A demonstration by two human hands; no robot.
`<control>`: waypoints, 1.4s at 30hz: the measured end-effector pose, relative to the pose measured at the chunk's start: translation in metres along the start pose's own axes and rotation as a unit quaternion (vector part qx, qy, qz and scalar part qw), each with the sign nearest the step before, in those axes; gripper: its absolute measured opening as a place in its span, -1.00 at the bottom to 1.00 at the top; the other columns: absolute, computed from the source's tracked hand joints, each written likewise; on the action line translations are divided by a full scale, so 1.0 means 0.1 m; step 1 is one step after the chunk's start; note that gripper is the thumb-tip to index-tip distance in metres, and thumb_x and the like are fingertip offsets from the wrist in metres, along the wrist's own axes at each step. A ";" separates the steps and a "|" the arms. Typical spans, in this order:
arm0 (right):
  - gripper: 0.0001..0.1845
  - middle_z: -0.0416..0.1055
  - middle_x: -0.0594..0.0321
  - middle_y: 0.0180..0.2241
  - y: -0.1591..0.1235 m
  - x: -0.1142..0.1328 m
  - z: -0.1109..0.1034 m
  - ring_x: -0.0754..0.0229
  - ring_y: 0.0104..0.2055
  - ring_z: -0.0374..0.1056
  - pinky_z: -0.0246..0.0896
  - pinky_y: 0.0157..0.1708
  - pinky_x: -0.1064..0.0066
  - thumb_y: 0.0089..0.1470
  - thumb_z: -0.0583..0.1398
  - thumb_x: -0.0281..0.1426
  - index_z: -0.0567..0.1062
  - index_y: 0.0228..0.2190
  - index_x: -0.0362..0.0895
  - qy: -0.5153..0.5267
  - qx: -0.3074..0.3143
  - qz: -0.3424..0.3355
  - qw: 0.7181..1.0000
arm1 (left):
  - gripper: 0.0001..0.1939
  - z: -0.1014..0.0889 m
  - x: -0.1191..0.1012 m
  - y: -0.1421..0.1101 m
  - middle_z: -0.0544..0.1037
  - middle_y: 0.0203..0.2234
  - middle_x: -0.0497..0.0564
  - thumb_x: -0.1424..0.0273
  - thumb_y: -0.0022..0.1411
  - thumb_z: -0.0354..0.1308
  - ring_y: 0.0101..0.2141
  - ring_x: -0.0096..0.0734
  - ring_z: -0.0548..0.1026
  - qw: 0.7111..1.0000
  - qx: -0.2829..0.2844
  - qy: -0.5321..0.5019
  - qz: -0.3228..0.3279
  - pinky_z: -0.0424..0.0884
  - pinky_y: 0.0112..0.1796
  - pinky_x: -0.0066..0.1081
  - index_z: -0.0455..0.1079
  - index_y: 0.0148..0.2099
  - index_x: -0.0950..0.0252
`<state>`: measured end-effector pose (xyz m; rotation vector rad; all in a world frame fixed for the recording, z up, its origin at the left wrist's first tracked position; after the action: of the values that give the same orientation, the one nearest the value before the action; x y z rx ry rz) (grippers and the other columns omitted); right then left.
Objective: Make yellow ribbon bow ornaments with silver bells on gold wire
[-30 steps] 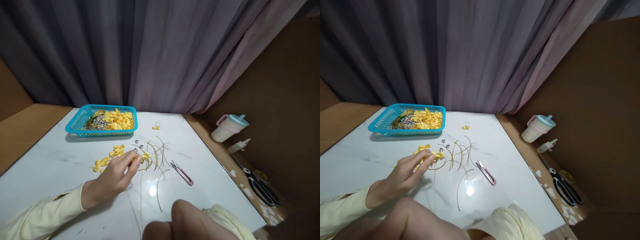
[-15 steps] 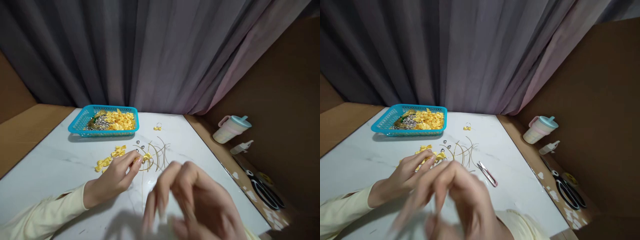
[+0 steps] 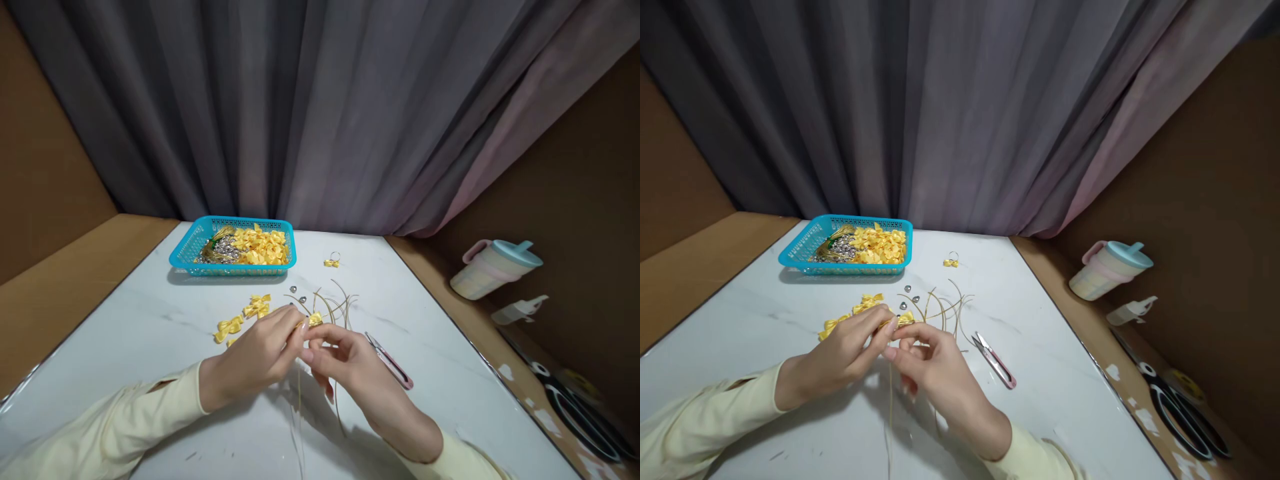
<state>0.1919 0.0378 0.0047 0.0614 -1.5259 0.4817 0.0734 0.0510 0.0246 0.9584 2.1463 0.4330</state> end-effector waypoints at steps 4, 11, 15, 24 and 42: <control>-0.66 0.14 0.49 -0.67 0.06 -0.02 -0.01 0.46 -0.73 0.05 -0.09 -0.73 0.58 -0.11 0.30 -0.20 0.40 -0.39 -0.20 0.062 0.015 0.007 0.998 | -0.74 -0.03 -0.03 0.02 0.26 -0.58 -0.08 0.53 0.31 -0.22 -0.55 -0.47 0.25 0.999 -0.001 0.029 0.030 0.23 -0.51 -0.45 0.12 -0.43 0.28; -0.67 0.21 0.46 -0.81 0.07 -0.03 -0.02 0.43 -0.81 0.08 -0.05 -0.75 0.58 -0.08 0.26 -0.19 0.43 -0.48 -0.24 0.020 -0.004 0.005 1.000 | -0.73 -0.04 -0.04 0.01 0.24 -0.58 -0.09 0.54 0.31 -0.21 -0.55 -0.48 0.22 0.998 0.009 0.040 0.052 0.23 -0.51 -0.46 0.13 -0.45 0.29; -0.71 0.23 0.45 -0.83 0.03 0.00 -0.03 0.45 -0.81 0.08 0.00 -0.74 0.59 -0.01 0.21 -0.24 0.47 -0.42 -0.26 0.005 -0.031 -0.007 0.999 | -0.74 -0.05 -0.03 0.02 0.25 -0.58 -0.09 0.54 0.32 -0.21 -0.54 -0.48 0.22 0.998 0.017 0.036 0.048 0.24 -0.50 -0.46 0.13 -0.44 0.29; -0.95 0.13 0.52 -0.88 -0.01 -0.09 0.04 0.44 -0.90 -0.08 -0.18 -0.90 0.66 -0.05 0.14 -0.39 0.37 -0.48 -0.12 0.294 0.221 0.180 0.912 | -0.75 -0.04 0.00 0.02 0.26 -0.56 -0.08 0.53 0.32 -0.22 -0.54 -0.47 0.23 0.999 0.026 0.032 0.034 0.26 -0.49 -0.44 0.13 -0.41 0.28; -0.67 0.38 0.19 0.00 -0.24 0.49 -0.65 0.18 -0.07 0.38 0.31 -0.07 0.41 -0.03 0.26 -0.41 0.51 -0.15 -0.08 0.135 -0.254 -0.229 0.930 | -0.75 -0.03 0.02 -0.01 0.26 -0.55 -0.05 0.56 0.30 -0.21 -0.53 -0.45 0.22 0.996 0.059 0.060 0.034 0.23 -0.48 -0.41 0.16 -0.41 0.31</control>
<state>0.2597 0.0512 0.0541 -0.0498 -1.2686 -0.2766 0.0696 0.0516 0.0251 1.0994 2.2724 0.4096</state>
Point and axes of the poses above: each hand's wrist, its own y-axis towards the middle knuckle, its own z-axis out of the palm, x = y × z, the point moved 5 cm from there along y, towards the middle knuckle
